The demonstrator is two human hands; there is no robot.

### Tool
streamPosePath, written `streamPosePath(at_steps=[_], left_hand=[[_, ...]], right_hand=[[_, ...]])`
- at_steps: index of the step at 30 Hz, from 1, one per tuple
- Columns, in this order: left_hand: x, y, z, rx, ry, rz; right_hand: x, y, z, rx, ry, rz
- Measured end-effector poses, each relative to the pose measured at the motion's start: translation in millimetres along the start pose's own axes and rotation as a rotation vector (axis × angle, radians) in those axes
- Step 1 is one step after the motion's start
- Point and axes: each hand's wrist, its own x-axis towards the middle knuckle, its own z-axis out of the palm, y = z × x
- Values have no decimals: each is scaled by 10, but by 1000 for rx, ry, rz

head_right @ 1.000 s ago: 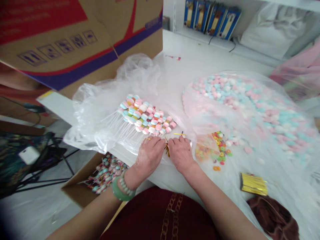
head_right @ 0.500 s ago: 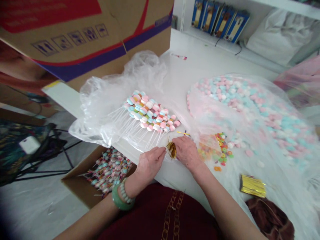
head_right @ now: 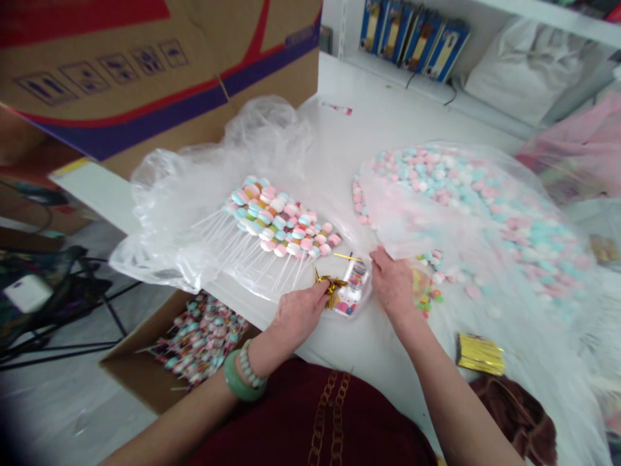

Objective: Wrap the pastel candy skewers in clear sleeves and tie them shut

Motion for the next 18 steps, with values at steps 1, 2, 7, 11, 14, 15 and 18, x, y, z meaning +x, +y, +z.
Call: streamPosePath(at_steps=[1,2,7,11,14,15,18], left_hand=[[4,3,5,-10,2,13],[6,2,11,-22,12,17],[-29,-65,13,-117,90,22],[-100,-160,4,-173,135,11],[-144,-219,28,-249,173,-29],[-152,-231,41,-281,189,-51],[-160,-243,73,-383,221,-97]], right_hand=[[1,-75,15,-29,-31,-80],[11,-150,43,-62,-73,-141],[141,-300,241,-81,-141,-77],[187,-176,237,28,-59,-55],[137,-151,156,78,22,-79],[115,-173,139,91,34,-110],[88,-304,166,37,-28,-223]])
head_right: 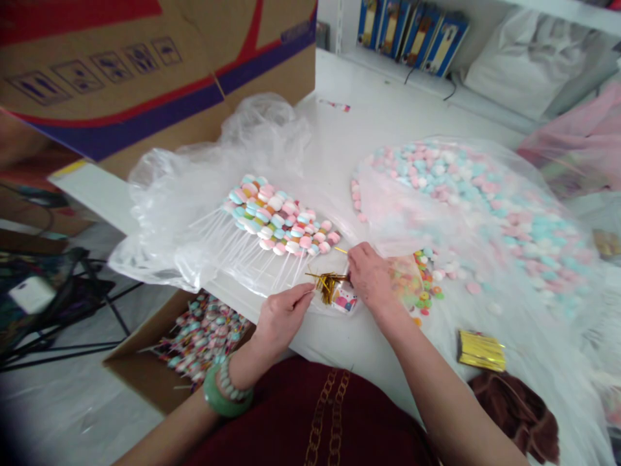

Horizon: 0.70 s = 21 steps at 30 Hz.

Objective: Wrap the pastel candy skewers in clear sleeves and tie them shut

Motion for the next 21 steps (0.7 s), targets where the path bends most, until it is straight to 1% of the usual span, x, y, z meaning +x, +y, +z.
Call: streamPosePath(at_steps=[1,3,6,8,10,12,14,15,16,17,18,20,21], left_hand=[[-2,-1,5,-33,0,-7],[-7,2,3,-97,-8,-10],[-30,-4,-18,-161,5,-12],[-50,-24,-28,-191,30,-23],[-65,-53,-28,-248,72,-47],[-69,-83,-25,-335,139,-88],[-65,-103,-29,-410,223,-143],[-63,-106,-35,-431,262,-166],[-63,-104,-43,-441,294,-176],[-66,-96,-51,-442,315,-169],[-73,-83,-55,-437,323,-145],[-95,-45,-47,-431,294,-65],[-106,-23,-31,-434,259,-26]], right_hand=[[25,-42,35,-38,-39,-8],[101,-90,115,-85,-83,33],[208,-68,173,-63,-88,107],[221,-25,142,-14,-50,98],[169,-4,76,69,43,9],[58,-31,16,161,126,-149],[-98,-100,-7,182,120,-320],[-187,-140,-3,164,98,-379],[-282,-177,10,132,78,-402],[-378,-204,29,96,86,-373],[-475,-220,51,65,107,-306],[-652,-210,97,18,144,-149],[-726,-188,120,0,136,-101]])
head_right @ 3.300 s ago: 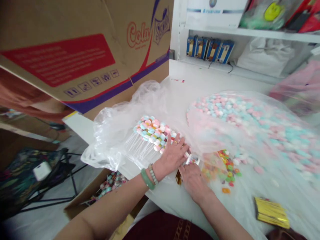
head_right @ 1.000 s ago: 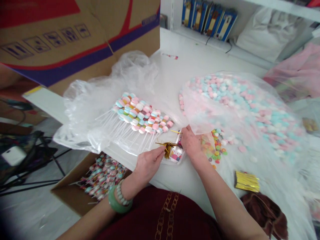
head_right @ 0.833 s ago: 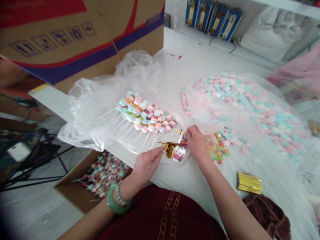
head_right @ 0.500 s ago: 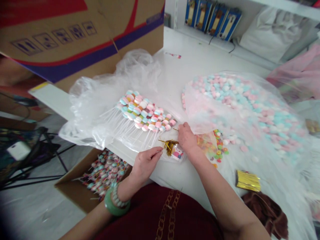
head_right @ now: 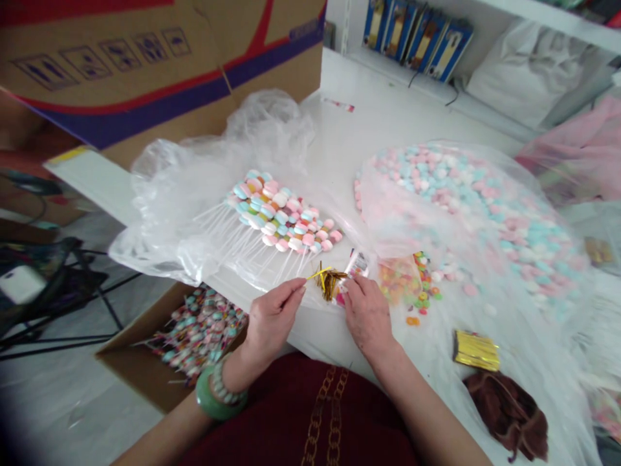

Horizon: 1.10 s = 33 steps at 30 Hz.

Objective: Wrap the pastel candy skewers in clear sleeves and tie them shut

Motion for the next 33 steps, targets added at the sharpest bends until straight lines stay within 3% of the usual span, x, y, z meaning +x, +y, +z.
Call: streamPosePath(at_steps=[5,9,12,15,18,20,21,23,25,29,31,33], left_hand=[[-62,23,145,-14,-185,2],[-57,45,181,-30,-236,-16],[-20,120,155,-140,-320,-109],[38,234,133,-387,-465,-266],[95,316,136,-656,-586,-402],[121,329,142,-769,-553,-483],[129,326,142,-815,-499,-523],[137,315,130,-912,-374,-604],[136,307,106,-997,-297,-658],[121,302,59,-1044,-203,-655],[111,287,41,-1091,-223,-677],[97,257,26,-1145,-346,-712]], right_hand=[[-195,155,101,25,-8,71],[-187,249,120,229,106,163],[-183,234,-8,394,250,222],[-210,122,-205,415,310,81],[-228,-32,-338,335,194,-227],[-210,-118,-361,285,122,-339],[-191,-153,-356,284,109,-326],[-137,-211,-328,352,124,-166],[-69,-271,-291,516,103,90],[72,-398,-226,897,-113,518],[133,-432,-221,1023,-171,637],[181,-433,-243,1121,-245,683]])
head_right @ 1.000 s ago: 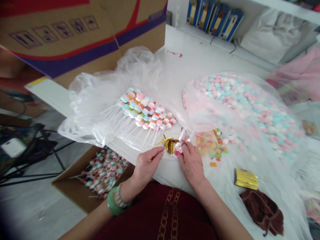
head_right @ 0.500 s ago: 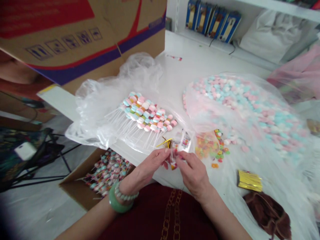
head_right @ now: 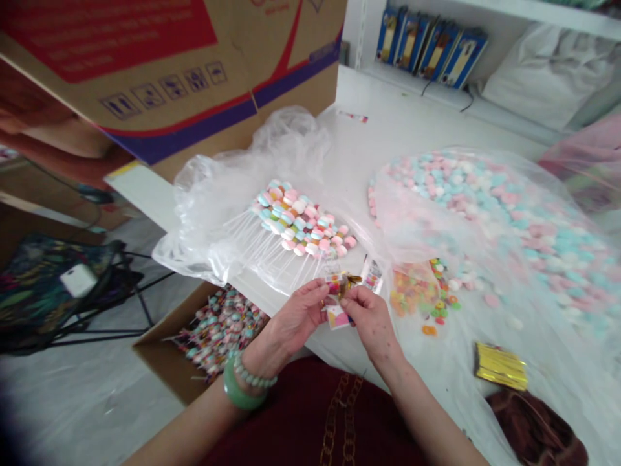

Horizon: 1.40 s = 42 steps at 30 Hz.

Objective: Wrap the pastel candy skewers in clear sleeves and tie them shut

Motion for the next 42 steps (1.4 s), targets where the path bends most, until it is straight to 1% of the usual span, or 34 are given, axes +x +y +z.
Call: streamPosePath(at_steps=[1,2,3,4,6,8,10,12,14,16,19,21,23,25,28,30,32,33,36,38,39,42], left_hand=[[-2,-7,-19,12,-44,-43],[-2,-16,-38,40,-63,-67],[0,-26,-53,71,-51,-64],[3,-36,-64,89,-15,-42],[11,-46,-65,75,86,41],[19,-40,-44,23,149,114],[23,-21,-17,-4,172,178],[26,-4,-6,-16,179,242],[27,2,-25,-14,187,283],[23,0,-68,14,182,279],[7,7,-133,83,144,238],[-8,30,-156,120,125,220],[-20,71,-172,147,132,217],[-27,133,-198,157,177,234],[-37,262,-288,160,298,317],[-53,361,-372,179,381,385],[-77,449,-455,194,445,426],[-90,483,-489,194,466,438],[-117,542,-557,160,490,458],[-122,552,-575,119,475,468],[-122,554,-578,94,453,464],[-125,560,-578,23,385,406]], right_hand=[[9,-24,-10,14,-49,31],[15,-48,-20,9,-95,58],[19,-69,-25,-9,-119,79],[23,-87,-21,-29,-121,88],[28,-108,28,-33,-97,73],[29,-109,127,2,-79,24],[28,-98,246,55,-36,-18],[28,-83,342,99,12,-29],[31,-72,390,119,3,-10],[39,-59,389,100,-52,29],[58,-30,339,46,-89,83],[73,-8,304,18,-110,92],[92,-2,286,1,-133,98],[116,-22,293,-21,-180,85],[173,-112,360,-64,-252,-3],[234,-195,447,-55,-243,-42],[313,-273,562,-4,-192,-8],[357,-305,627,32,-175,34],[500,-361,823,159,-154,222],[592,-370,927,221,-133,316],[633,-371,965,240,-111,341],[698,-370,999,265,-59,350]])
